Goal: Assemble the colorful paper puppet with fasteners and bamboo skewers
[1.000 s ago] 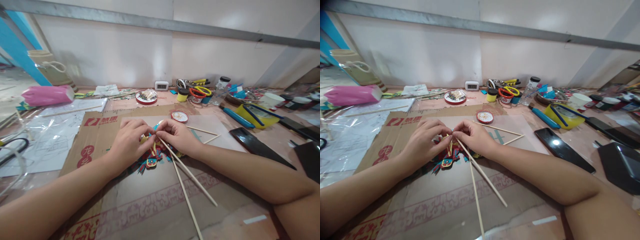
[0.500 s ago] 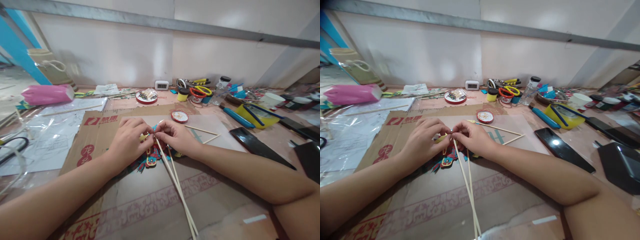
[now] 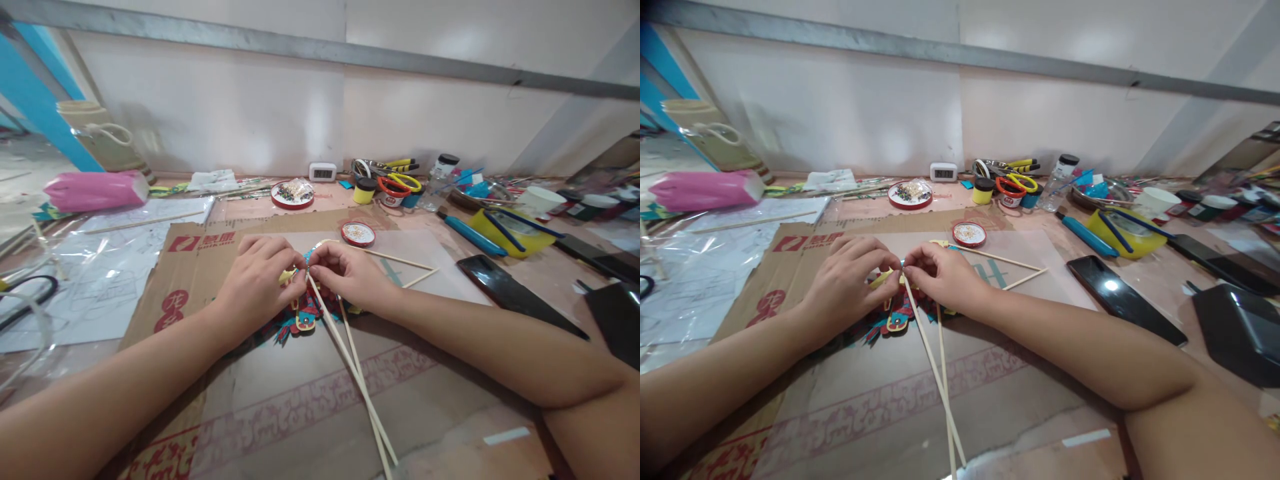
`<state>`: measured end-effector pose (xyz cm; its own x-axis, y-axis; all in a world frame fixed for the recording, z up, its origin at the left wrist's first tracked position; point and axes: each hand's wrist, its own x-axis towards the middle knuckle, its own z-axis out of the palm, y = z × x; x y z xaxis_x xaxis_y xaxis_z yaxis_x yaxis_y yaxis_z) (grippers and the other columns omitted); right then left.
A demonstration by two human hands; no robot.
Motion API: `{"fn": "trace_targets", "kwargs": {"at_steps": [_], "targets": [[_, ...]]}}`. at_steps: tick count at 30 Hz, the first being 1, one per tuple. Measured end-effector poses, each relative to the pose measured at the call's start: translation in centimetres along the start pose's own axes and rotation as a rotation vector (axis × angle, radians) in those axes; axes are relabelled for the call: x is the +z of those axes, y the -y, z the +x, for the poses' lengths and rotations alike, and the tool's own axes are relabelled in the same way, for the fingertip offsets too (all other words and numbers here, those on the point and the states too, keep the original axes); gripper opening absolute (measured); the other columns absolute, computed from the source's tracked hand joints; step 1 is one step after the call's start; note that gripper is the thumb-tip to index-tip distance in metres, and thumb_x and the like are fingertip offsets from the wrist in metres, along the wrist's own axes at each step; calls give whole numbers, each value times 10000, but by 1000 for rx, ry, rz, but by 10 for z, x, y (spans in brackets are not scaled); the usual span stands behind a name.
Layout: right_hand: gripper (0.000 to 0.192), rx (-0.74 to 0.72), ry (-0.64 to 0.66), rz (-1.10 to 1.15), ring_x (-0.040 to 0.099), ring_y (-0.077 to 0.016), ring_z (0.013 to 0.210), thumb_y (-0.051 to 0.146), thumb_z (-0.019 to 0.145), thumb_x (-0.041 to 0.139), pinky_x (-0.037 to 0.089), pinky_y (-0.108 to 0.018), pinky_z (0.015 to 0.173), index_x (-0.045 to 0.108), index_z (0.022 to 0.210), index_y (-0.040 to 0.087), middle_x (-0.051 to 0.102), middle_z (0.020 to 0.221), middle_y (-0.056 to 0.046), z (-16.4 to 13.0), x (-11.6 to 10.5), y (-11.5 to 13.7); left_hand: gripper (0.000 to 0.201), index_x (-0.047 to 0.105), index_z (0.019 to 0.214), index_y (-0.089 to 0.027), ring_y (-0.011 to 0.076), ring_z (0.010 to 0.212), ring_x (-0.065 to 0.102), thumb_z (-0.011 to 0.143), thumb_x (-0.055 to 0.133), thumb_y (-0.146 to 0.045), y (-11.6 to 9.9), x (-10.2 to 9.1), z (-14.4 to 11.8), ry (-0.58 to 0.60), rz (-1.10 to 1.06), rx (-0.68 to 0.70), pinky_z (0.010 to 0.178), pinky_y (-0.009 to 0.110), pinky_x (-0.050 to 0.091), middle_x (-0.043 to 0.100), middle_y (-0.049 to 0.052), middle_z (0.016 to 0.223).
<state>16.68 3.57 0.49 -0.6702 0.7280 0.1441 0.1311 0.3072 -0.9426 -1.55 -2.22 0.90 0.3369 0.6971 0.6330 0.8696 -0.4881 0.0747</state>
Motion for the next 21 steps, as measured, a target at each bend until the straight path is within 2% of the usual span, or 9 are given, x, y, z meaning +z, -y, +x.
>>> {"fn": "trace_targets", "kwargs": {"at_steps": [7,14,21], "targets": [[56,-21,4,-62,566,-94,608,216,841,585,463,-217,566,550,871,185,579,701,37,-1,-1,0,114,621,815,-193,192,817,579,893,548,-234,0,1,-2,18,-19,7,833,366,388,612,12,817],[107,80,-7,176,539,-74,515,261,849,604,442,-193,492,531,867,186,543,642,70,1,-2,2,102,651,873,-194,175,826,588,905,579,-259,2,-1,-1,48,-121,-33,829,362,381,623,14,854],[108,93,0,178,541,-77,521,270,855,593,449,-197,500,524,871,189,543,651,68,2,-3,3,111,649,864,-200,168,820,584,915,585,-275,3,0,0,50,-139,-45,822,357,373,621,6,842]]}}
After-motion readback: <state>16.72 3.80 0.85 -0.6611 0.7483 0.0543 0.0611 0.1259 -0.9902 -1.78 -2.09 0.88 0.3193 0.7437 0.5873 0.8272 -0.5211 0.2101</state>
